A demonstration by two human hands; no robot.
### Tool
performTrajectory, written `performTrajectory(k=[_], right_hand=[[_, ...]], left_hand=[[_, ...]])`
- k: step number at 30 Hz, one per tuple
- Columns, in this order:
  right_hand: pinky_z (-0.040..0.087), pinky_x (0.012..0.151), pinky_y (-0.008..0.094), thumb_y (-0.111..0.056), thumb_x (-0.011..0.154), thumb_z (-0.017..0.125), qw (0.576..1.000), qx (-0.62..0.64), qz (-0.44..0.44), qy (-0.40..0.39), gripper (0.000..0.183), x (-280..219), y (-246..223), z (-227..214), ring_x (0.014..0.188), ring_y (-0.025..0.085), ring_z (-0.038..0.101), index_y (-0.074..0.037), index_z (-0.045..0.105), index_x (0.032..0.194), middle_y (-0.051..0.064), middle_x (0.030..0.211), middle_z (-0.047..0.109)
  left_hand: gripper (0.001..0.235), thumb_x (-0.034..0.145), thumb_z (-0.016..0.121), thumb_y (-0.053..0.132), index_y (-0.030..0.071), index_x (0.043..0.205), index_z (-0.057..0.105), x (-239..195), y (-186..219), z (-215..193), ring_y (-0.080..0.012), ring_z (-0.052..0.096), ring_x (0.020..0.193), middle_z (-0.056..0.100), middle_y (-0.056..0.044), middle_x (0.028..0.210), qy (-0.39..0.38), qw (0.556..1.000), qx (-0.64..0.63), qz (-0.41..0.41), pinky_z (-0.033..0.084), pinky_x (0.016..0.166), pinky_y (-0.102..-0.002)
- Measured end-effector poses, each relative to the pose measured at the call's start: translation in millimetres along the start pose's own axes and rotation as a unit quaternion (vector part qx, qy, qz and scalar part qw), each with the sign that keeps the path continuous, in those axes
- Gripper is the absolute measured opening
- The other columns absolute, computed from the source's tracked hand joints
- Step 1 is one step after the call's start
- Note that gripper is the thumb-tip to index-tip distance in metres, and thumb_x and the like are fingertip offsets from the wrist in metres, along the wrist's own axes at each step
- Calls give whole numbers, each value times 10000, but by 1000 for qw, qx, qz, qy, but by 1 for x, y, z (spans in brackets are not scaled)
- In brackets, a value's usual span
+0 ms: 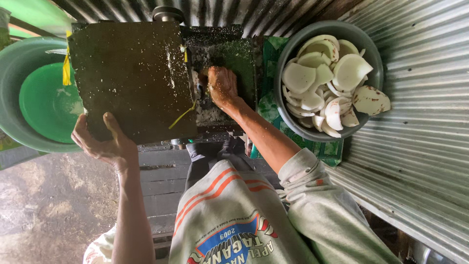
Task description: The person grates white vegetable slices on a manual grater, collecting the grated material into a green basin. The person repeatedly picks slices from a metal bowl, grates them, and places the remaining pieces back into the bowl.
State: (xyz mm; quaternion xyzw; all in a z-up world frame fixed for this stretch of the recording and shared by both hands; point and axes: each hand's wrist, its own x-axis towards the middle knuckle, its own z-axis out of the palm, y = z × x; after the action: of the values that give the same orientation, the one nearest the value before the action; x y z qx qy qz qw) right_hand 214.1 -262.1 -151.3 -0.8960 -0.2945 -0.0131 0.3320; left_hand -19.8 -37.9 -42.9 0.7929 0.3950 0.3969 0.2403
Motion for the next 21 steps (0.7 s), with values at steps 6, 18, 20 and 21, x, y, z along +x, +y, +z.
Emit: performTrajectory(k=[6,18,20,21], right_hand=[[415,825,543,-169,988,442,995,-23,55,-79,185,3,12,14,895,375,546,-91,532,846,176,886,558],[443,621,531,-140,983,465,988,-13,71,-138,281,24,-8,3,621,356,598,-43,500,722,229,685,534],[485,569,512,-123,868,583,996,-51,-50,-53,144,27,-22,-20,643,378,638,-40,626,760,209,689,638],[548,660,453,-119,867,619,993,7,-119,8,114,22,-20,-41,760,346,684,-19,668,893,195,837,690]], left_hand=[[543,1104,706,489,5,1330,609,-2,10,-7,-310,579,1255,615,-152,1251,-27,1000,3,5,462,1113,-535],[452,1107,714,405,9,1307,625,-3,-13,-5,-308,596,1236,611,-139,1251,-8,999,-9,48,489,1108,-508],[435,1110,693,392,14,1318,639,-6,-17,-5,-292,613,1234,610,-130,1253,-8,996,-7,83,512,1103,-492],[439,1119,692,400,15,1325,650,-4,-19,-1,-278,625,1221,612,-125,1242,1,994,1,108,530,1088,-478]])
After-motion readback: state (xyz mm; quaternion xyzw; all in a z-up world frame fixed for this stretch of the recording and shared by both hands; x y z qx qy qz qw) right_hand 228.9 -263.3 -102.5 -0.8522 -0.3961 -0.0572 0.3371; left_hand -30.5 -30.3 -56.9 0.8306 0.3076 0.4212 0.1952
